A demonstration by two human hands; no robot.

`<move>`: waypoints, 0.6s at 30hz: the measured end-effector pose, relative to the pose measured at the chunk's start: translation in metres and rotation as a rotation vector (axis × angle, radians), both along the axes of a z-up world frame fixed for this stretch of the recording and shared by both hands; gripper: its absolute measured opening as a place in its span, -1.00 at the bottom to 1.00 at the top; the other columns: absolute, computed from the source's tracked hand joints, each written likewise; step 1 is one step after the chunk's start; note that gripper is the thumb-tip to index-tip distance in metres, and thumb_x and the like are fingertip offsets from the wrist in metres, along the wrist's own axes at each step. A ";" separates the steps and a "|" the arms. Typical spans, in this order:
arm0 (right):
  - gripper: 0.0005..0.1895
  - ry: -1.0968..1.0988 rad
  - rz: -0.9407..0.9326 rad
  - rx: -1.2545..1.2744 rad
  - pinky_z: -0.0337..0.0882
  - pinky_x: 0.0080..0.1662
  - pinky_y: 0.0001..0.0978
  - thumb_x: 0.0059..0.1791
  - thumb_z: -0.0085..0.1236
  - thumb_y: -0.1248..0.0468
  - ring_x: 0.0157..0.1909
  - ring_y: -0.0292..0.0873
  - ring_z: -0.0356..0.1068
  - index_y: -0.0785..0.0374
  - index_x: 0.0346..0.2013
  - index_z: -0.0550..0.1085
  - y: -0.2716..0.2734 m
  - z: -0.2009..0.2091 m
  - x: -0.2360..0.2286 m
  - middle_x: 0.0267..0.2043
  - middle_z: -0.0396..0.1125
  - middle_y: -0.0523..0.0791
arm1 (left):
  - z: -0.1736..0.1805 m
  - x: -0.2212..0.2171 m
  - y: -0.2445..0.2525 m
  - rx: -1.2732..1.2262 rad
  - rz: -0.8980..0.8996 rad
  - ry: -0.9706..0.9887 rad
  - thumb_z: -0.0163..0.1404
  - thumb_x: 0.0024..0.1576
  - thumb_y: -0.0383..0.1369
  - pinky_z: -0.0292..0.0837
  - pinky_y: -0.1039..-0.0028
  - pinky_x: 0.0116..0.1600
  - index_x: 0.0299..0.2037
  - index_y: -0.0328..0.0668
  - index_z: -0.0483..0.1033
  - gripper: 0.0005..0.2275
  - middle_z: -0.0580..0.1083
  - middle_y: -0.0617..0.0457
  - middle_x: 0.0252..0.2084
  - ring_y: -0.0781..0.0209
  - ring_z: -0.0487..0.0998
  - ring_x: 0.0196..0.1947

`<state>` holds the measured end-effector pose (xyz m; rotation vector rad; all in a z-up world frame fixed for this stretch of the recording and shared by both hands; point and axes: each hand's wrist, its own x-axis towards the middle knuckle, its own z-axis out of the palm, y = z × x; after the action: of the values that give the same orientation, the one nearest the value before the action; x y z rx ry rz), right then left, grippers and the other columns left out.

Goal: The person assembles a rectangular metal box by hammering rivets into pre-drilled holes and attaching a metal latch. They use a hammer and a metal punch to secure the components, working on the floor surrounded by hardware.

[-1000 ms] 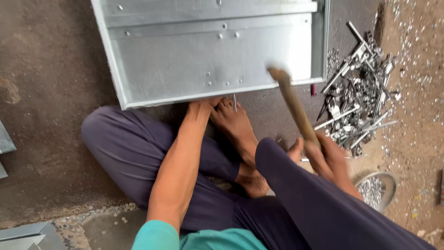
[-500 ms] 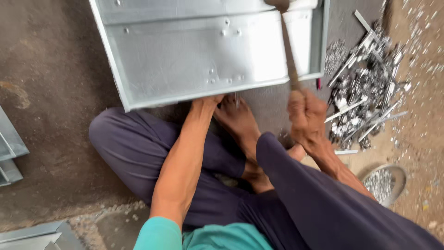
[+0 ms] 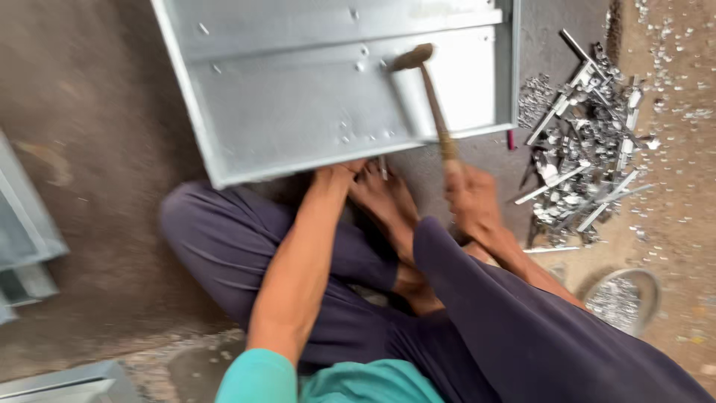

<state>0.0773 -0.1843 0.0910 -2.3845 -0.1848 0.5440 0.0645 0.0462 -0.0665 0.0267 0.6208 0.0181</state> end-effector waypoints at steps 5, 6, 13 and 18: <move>-0.49 0.047 -0.006 -0.018 0.25 -0.47 -0.21 0.21 -0.23 -0.07 -0.53 -0.19 0.20 0.20 -0.43 0.39 -0.008 -0.011 -0.003 -0.58 0.21 -0.14 | -0.009 -0.011 -0.004 0.009 0.014 0.017 -0.06 0.32 -0.14 0.41 0.26 0.20 0.02 -0.08 0.48 -0.75 0.49 0.11 0.00 0.15 0.45 0.03; -0.50 0.056 -0.016 -0.030 0.26 -0.47 -0.21 0.21 -0.23 -0.06 -0.53 -0.19 0.21 0.19 -0.43 0.39 -0.013 -0.010 -0.004 -0.57 0.21 -0.15 | -0.011 -0.007 -0.007 0.008 0.008 0.013 -0.06 0.32 -0.14 0.41 0.26 0.20 0.02 -0.08 0.48 -0.75 0.49 0.11 0.00 0.16 0.45 0.02; -0.52 -0.023 -0.092 0.021 0.31 -0.46 -0.24 0.19 -0.26 -0.05 -0.52 -0.23 0.26 0.14 -0.42 0.42 -0.033 0.016 -0.007 -0.55 0.26 -0.18 | -0.012 -0.005 -0.001 0.007 -0.010 -0.017 -0.05 0.32 -0.13 0.41 0.28 0.19 0.01 -0.07 0.49 -0.76 0.50 0.13 -0.02 0.18 0.45 0.00; -0.62 -0.421 0.260 0.053 0.29 -0.37 -0.34 0.06 0.16 -0.06 -0.41 -0.21 0.31 0.19 -0.32 0.40 -0.061 0.037 0.038 -0.38 0.38 -0.10 | -0.029 -0.030 -0.034 -0.009 -0.074 -0.016 -0.04 0.32 -0.13 0.42 0.29 0.18 0.00 -0.06 0.49 -0.76 0.50 0.14 -0.04 0.19 0.46 -0.01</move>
<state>0.1152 -0.2449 0.1285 -2.4100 -0.6929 0.1409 0.0343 0.0126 -0.0958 0.0402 0.6040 -0.0557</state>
